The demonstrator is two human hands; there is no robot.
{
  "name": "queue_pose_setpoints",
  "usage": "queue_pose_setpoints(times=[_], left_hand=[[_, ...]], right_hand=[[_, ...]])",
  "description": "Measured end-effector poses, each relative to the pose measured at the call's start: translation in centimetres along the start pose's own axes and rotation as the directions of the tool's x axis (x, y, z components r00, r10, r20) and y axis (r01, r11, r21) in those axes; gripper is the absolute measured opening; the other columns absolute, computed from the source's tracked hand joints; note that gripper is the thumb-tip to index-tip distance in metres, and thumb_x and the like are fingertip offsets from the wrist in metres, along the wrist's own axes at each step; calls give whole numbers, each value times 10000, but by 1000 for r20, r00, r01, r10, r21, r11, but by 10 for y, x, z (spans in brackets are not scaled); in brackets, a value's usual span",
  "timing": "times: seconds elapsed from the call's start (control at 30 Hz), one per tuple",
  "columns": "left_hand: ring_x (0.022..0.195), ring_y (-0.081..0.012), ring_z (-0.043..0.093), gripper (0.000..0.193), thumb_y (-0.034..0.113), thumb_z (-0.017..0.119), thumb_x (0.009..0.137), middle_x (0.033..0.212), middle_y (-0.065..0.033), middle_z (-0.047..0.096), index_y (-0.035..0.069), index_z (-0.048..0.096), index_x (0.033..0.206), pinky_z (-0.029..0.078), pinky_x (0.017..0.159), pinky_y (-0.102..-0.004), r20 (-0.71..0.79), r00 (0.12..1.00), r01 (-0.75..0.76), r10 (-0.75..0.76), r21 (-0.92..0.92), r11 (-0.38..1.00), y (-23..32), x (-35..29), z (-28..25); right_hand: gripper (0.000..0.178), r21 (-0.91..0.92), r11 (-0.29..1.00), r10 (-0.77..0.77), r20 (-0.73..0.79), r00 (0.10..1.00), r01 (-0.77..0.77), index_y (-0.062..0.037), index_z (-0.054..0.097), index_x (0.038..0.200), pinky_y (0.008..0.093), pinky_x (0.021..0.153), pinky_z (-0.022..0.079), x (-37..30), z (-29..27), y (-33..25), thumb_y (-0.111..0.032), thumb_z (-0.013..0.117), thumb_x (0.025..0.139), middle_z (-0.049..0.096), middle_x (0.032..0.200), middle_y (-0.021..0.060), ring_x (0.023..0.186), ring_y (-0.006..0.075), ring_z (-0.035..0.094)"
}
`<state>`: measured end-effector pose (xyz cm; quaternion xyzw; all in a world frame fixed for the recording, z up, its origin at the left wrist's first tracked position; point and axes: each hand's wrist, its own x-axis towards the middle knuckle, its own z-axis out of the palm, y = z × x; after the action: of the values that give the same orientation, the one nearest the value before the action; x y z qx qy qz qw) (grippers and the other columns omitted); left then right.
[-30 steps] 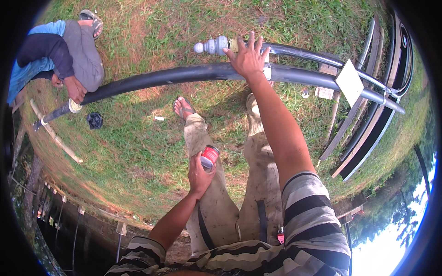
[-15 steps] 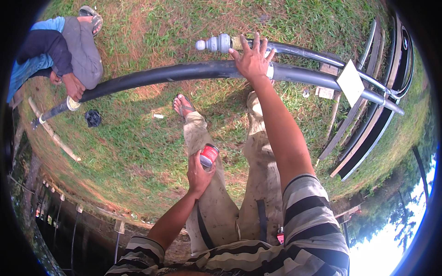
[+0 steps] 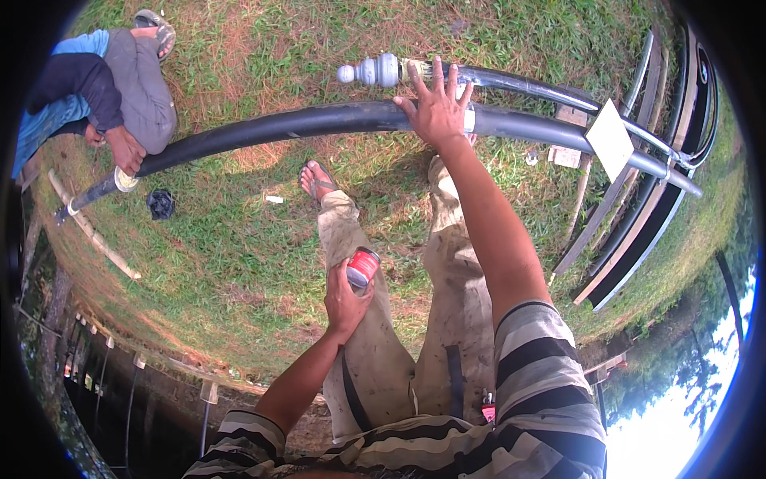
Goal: The person applies a yellow sealant from a red can onto the joints of a black pipe using their fingers. They spread the substance around the connection points and then place the can on a nearby wooden plank.
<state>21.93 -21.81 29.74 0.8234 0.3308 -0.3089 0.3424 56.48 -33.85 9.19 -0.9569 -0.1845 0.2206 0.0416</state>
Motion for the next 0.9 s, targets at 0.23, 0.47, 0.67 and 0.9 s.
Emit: queue_pose_setpoints(times=[0.23,0.47,0.67,0.9], left_hand=[[1189,-408,612,738,253,827,841,1288,-200,576,45,472,1454,550,957,-492,-21,1000,-4,4,-11,1000,-2,-2,3],[1192,-401,611,734,256,823,848,1292,-199,578,39,471,1455,546,958,-485,-12,1000,-7,7,-1,1000,-1,-2,6],[1192,-402,613,736,251,822,849,1289,-191,574,62,467,1466,552,948,-485,-16,1000,-21,21,-4,1000,3,-1,9],[1196,-403,616,741,260,823,850,1310,-195,569,66,465,1470,554,948,-489,7,1000,-14,14,10,1000,8,0,6]], right_hand=[[782,132,991,-11,-35,999,16,-367,386,1621,744,1230,107,24,-4,18,-777,484,961,206,1737,181,1600,458,146],[990,274,955,-192,283,940,112,-326,451,1593,713,1238,177,96,-4,55,-827,703,777,262,1721,198,1589,447,213],[1012,216,957,-273,456,847,192,-327,409,1616,673,1268,185,103,-11,56,-806,718,780,284,1706,212,1584,435,235],[966,294,920,-367,402,839,261,-351,420,1612,675,1271,171,92,-29,63,-736,756,793,255,1728,166,1588,424,230]])
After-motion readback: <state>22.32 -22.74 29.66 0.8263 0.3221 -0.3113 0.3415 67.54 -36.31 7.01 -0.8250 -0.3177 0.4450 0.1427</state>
